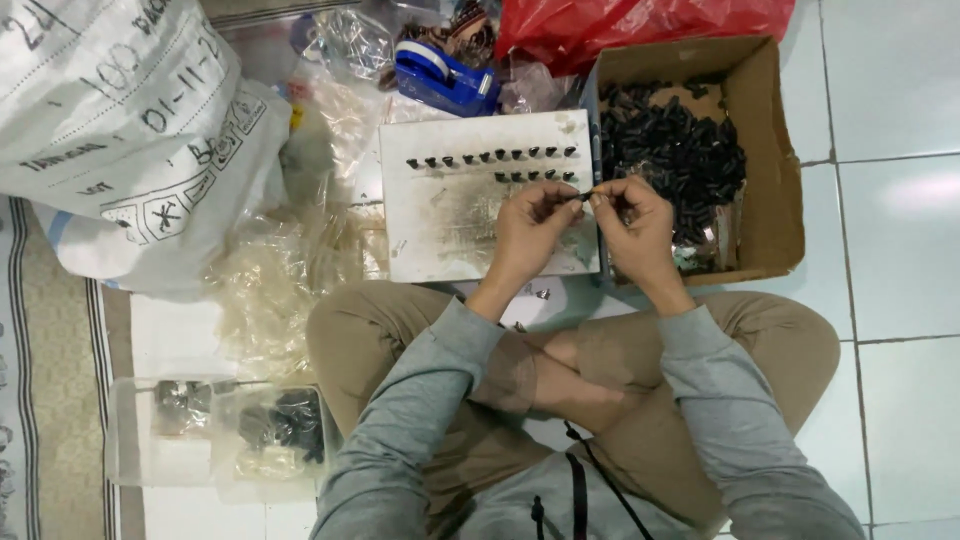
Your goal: The person sits cross-legged on the floor and repeatedly picks small black components from a cardboard box, attaches them to a white board with pre-drilled holes, and returns to the box for more. The process continues until the board is filled with components.
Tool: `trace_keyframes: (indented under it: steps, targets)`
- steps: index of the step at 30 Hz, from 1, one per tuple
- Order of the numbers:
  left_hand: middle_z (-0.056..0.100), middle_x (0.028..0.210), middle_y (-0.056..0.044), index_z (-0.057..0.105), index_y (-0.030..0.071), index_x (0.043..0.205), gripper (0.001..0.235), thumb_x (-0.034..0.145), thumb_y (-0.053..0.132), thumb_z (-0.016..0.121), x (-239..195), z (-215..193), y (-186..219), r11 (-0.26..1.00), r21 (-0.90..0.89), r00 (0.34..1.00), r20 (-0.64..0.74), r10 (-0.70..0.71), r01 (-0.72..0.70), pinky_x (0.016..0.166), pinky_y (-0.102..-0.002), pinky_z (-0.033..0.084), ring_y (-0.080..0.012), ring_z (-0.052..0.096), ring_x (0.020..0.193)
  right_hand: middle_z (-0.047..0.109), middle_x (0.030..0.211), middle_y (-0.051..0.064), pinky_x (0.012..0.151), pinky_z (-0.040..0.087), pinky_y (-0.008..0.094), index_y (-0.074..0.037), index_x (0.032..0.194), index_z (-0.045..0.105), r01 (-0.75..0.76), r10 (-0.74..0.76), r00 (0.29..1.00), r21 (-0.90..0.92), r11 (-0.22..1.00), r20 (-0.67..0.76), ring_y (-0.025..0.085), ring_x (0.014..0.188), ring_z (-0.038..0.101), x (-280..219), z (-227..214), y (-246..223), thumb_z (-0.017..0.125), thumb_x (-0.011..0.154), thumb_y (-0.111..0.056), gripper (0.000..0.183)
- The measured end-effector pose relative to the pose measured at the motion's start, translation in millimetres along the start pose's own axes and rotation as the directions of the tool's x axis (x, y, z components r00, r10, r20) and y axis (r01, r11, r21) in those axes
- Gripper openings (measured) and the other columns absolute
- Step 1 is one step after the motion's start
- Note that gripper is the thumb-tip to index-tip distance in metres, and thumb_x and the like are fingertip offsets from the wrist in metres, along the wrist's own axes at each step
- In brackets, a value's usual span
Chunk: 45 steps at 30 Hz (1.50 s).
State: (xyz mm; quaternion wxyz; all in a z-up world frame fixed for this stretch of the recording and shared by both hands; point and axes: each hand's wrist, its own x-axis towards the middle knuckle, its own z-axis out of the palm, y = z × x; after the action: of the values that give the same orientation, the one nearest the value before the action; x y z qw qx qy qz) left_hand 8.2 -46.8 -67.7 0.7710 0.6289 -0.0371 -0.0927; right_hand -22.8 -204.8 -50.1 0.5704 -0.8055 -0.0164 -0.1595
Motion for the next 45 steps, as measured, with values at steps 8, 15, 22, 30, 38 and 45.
trace_keyframes:
  steps: [8,15,22,30,38,45]
  targets:
    - [0.076,0.091,-0.017,0.079,0.004,0.103,0.011,0.093,0.002,0.074,1,-4,3,1.000,-0.018,1.000,0.016,0.019,-0.019,0.070,-0.030,0.064,-0.0197,0.075,0.083,0.060,0.077,0.013,0.065,0.045,0.031,0.005,0.098,0.075,-0.017,0.018,0.999,-0.011,1.000,0.049,0.019,0.078,0.060,-2,-3,1,0.071,0.098,0.003,0.004]
    - [0.072,0.092,-0.017,0.078,0.002,0.106,0.013,0.094,-0.001,0.072,0,-5,9,0.997,-0.014,0.995,0.067,0.074,-0.073,0.071,-0.033,0.066,-0.0207,0.074,0.086,0.060,0.075,0.015,0.062,0.045,0.030,0.004,0.097,0.074,-0.045,0.046,0.998,-0.031,0.999,0.038,0.019,0.076,0.061,-7,0,-2,0.070,0.096,0.004,0.004]
    - [0.073,0.090,-0.015,0.079,0.003,0.106,0.013,0.093,0.002,0.076,-2,-3,-10,0.999,-0.028,0.998,0.052,0.044,-0.042,0.070,-0.031,0.063,-0.0180,0.072,0.089,0.062,0.076,0.016,0.059,0.045,0.029,0.004,0.097,0.074,-0.109,0.109,0.994,-0.009,0.994,0.028,0.019,0.076,0.062,-12,-1,-3,0.069,0.097,0.003,0.005]
    - [0.074,0.096,-0.024,0.076,-0.002,0.109,0.015,0.095,0.000,0.071,2,-1,-5,0.984,-0.166,0.998,0.004,-0.063,0.063,0.075,-0.034,0.066,-0.0241,0.074,0.087,0.064,0.080,0.012,0.058,0.052,0.025,0.004,0.109,0.075,-0.209,0.201,0.975,0.093,0.973,0.090,0.011,0.078,0.058,-2,-5,-12,0.068,0.100,-0.002,0.012]
    - [0.072,0.100,-0.027,0.073,-0.006,0.112,0.017,0.097,0.002,0.070,4,-3,-12,0.957,-0.264,0.991,-0.033,-0.133,0.119,0.077,-0.036,0.067,-0.0284,0.074,0.090,0.066,0.088,0.012,0.066,0.053,0.027,0.006,0.116,0.072,-0.183,0.176,0.981,0.096,0.978,0.077,0.013,0.082,0.060,-5,-1,-3,0.076,0.097,-0.002,0.021]
    - [0.075,0.104,-0.023,0.075,0.002,0.114,0.021,0.096,0.011,0.071,-8,-4,10,0.977,0.187,0.994,-0.050,-0.098,0.105,0.073,-0.038,0.065,-0.0286,0.075,0.093,0.064,0.083,0.013,0.060,0.049,0.028,0.002,0.108,0.075,-0.004,0.015,0.993,-0.099,0.995,0.116,0.018,0.077,0.062,-4,-1,-2,0.074,0.097,-0.001,0.011]
